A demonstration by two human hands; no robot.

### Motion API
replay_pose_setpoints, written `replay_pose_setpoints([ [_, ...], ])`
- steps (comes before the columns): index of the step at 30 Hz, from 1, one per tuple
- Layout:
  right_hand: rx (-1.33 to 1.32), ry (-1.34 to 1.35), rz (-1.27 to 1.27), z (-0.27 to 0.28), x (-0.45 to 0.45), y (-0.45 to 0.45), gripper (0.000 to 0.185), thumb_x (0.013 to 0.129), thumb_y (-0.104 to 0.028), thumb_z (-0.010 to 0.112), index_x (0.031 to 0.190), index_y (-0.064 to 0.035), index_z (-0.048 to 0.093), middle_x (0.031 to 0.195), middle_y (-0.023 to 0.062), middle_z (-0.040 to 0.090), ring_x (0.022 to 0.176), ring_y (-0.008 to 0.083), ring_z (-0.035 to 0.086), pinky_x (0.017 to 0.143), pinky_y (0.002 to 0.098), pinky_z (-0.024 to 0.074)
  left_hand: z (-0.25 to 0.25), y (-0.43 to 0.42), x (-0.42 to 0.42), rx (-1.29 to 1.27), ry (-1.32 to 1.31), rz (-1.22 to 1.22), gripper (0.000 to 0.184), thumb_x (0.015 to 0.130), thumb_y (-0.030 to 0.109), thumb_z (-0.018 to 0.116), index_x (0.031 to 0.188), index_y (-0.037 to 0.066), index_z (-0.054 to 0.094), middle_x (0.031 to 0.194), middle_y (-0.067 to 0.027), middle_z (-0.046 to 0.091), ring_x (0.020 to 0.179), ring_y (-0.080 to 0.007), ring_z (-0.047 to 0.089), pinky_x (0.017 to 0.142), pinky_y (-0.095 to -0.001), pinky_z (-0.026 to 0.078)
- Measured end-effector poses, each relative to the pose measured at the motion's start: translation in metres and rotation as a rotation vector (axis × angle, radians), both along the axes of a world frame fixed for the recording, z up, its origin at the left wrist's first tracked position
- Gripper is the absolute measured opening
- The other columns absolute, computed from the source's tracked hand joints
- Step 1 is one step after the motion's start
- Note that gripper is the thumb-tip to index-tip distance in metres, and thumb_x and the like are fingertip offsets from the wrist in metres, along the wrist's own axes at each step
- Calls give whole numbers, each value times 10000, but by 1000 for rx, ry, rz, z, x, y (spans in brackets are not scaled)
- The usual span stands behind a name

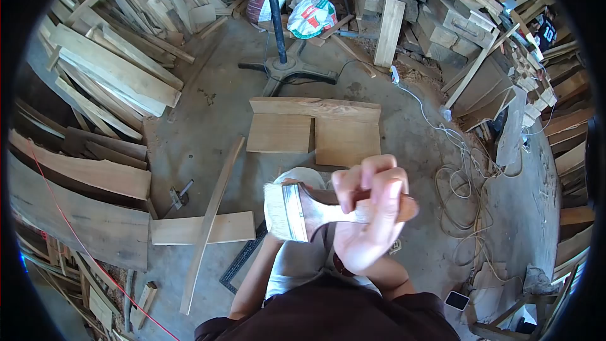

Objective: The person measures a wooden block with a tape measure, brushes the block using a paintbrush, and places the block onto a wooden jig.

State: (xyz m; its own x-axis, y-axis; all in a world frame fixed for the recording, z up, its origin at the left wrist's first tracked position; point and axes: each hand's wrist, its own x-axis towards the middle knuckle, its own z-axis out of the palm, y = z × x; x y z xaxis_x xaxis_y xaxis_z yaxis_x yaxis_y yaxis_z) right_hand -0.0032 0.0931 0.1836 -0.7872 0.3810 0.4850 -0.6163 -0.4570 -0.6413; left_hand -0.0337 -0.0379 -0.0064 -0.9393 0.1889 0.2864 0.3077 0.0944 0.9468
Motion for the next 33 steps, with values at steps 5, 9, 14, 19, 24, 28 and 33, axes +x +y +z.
replay_pose_setpoints([
  [5,140,105,-146,-9,0,30,242,1033,-232,456,865,-63,414,880,80,416,533,114,417,499,297,358,-45,-8,6,23,-40,-34,671,689,207,816,1239,22,479,1183,-135,558,1112,-265,570,987,-405,431],
  [9,198,-28,-364,3,15,78,339,1035,-243,433,744,-95,340,808,32,368,551,99,340,535,277,295,-9,9,-2,145,138,-7,571,686,131,820,1121,41,461,1070,-122,546,1029,-240,573,929,-387,453],
  [14,131,-29,-572,-7,34,142,291,1048,-213,415,786,-89,389,811,24,362,626,107,321,621,271,286,-11,8,-2,136,129,-18,596,702,175,835,1128,53,437,1084,-122,535,1052,-228,552,956,-382,440],
  [19,388,-225,-1013,-23,42,178,284,1041,-203,413,787,-77,404,757,35,386,619,111,333,655,275,364,-12,8,-1,154,155,-11,603,694,182,844,1124,49,443,1089,-126,539,1046,-242,556,952,-387,441],
  [24,904,-87,-883,-36,50,180,213,1027,-165,466,974,3,586,917,102,595,824,162,554,730,313,447,-2,13,1,158,123,49,592,723,304,869,1103,18,516,1073,-114,580,1015,-226,582,912,-376,460],
  [28,976,-592,-338,-59,45,162,330,933,-149,647,1238,-25,634,1077,104,656,662,96,481,610,237,430,-31,4,2,142,8,156,574,838,478,756,1072,-27,616,1017,-109,658,967,-211,618,874,-356,471],
  [33,804,-603,40,-123,35,164,444,896,-171,720,1276,20,592,1050,98,656,628,95,354,569,235,368,-27,1,-7,96,3,172,608,848,512,730,1084,-31,593,986,-90,664,931,-195,624,845,-341,483],
])
